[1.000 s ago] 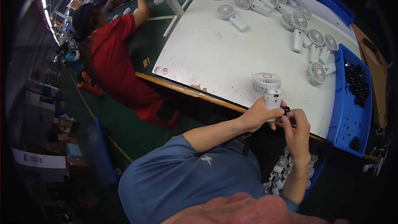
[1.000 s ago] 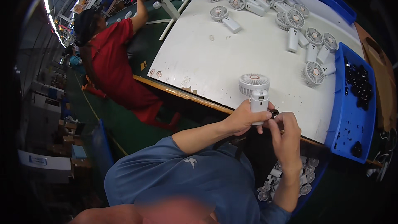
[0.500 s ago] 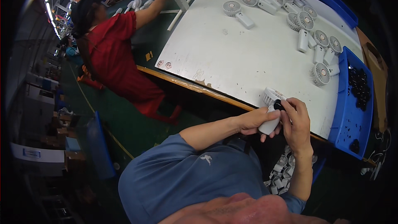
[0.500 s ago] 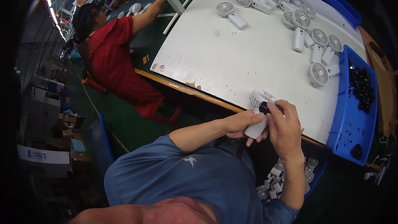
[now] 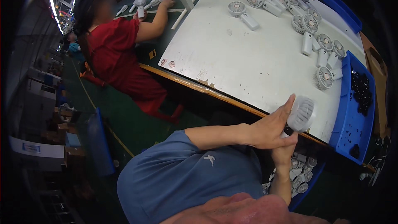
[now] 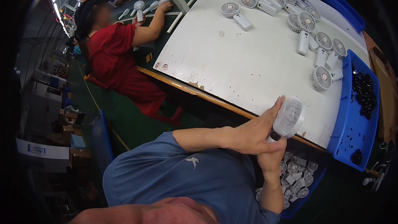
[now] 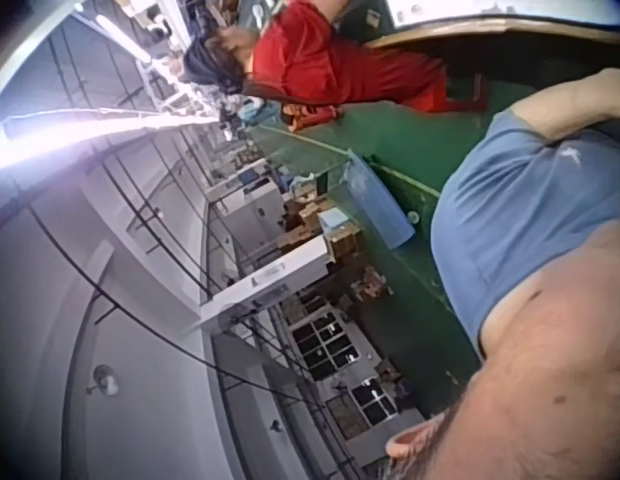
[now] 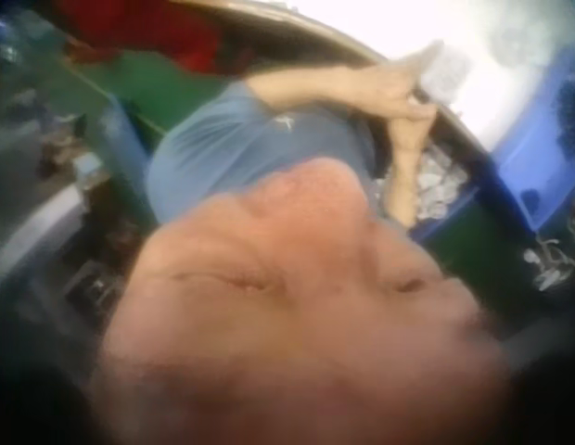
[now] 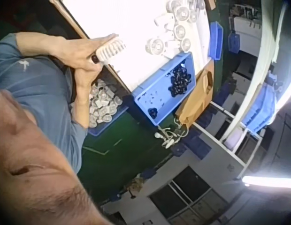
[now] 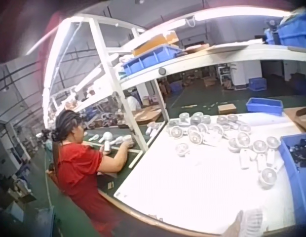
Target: Assemble portable hand fans by fitting housings and internal components together at a factory workstation.
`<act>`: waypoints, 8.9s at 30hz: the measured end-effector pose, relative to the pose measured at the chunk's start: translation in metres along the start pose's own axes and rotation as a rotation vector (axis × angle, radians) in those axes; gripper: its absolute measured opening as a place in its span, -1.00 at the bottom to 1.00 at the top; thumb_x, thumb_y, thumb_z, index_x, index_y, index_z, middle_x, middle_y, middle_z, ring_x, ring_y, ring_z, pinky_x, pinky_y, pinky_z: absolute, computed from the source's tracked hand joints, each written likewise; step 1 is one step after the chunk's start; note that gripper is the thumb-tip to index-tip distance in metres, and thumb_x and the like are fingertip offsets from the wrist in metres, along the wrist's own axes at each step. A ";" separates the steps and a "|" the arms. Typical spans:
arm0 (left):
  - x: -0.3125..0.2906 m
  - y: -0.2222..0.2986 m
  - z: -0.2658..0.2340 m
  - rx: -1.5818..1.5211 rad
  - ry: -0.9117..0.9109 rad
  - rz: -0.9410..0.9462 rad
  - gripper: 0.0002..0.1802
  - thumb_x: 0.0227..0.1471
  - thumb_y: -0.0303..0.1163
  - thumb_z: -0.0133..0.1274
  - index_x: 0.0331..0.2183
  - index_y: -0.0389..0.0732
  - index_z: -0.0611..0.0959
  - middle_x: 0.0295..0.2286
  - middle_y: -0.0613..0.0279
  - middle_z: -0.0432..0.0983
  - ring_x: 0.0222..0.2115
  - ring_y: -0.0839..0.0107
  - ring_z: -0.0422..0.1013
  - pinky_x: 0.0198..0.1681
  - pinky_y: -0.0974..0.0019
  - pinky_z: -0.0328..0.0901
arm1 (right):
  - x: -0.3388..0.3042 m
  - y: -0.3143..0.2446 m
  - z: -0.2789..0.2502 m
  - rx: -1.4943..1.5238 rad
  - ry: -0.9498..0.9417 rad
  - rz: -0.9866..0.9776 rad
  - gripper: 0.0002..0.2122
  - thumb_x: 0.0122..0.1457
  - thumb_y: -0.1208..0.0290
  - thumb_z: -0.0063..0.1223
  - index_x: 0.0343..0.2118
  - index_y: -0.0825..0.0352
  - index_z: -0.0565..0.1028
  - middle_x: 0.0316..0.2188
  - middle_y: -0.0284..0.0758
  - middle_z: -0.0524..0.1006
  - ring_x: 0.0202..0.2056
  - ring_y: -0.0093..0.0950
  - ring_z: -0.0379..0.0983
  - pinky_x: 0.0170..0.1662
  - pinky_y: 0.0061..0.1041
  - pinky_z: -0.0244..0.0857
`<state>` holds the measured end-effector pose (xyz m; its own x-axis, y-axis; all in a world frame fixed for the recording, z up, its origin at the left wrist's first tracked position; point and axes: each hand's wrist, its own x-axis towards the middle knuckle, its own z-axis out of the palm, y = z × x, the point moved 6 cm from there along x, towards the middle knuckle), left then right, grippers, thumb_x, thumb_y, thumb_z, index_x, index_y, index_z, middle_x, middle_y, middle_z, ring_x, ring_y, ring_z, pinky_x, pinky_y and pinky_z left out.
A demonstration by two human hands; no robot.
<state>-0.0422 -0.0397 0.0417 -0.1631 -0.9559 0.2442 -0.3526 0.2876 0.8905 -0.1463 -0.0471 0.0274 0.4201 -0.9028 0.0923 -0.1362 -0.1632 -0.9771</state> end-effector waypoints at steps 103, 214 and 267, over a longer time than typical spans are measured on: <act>-0.187 -0.110 -0.039 -0.785 0.105 -0.510 -0.64 0.28 -0.35 0.00 0.00 -0.38 0.54 -0.23 0.11 0.58 -0.30 0.48 0.50 -0.20 0.41 0.43 | -0.254 0.413 -0.191 0.295 0.557 0.952 -0.63 0.19 0.21 0.19 -0.17 0.44 0.39 -0.47 -0.24 0.48 -0.50 -0.36 0.51 -0.43 -0.34 0.49; -0.027 -0.074 -0.008 -0.843 0.003 -0.354 -0.75 0.00 -0.51 0.20 -0.25 -0.35 0.52 -0.41 0.08 0.51 -0.39 0.30 0.51 -0.50 0.27 0.53 | 0.218 0.100 -0.360 -0.979 0.317 -0.210 -0.87 0.12 0.43 0.16 -0.35 0.38 0.62 -0.43 -0.17 0.65 -0.33 -0.36 0.59 -0.20 -0.41 0.43; 0.006 -0.122 -0.171 1.350 0.216 -0.079 -0.13 0.24 0.04 0.00 0.26 -0.47 0.19 0.26 -0.43 0.02 0.32 -0.18 -0.06 0.36 -0.06 -0.10 | -0.428 0.446 -0.275 0.442 1.520 0.865 -0.69 0.16 0.21 0.16 -0.31 0.44 0.54 -0.43 -0.24 0.58 -0.48 -0.43 0.54 -0.49 -0.44 0.42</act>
<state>0.1573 -0.0909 0.0001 0.0006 -0.9267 0.3757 -0.9903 -0.0528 -0.1285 -0.6340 0.1572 -0.3952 -0.7700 -0.2443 -0.5894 0.4834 0.3795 -0.7889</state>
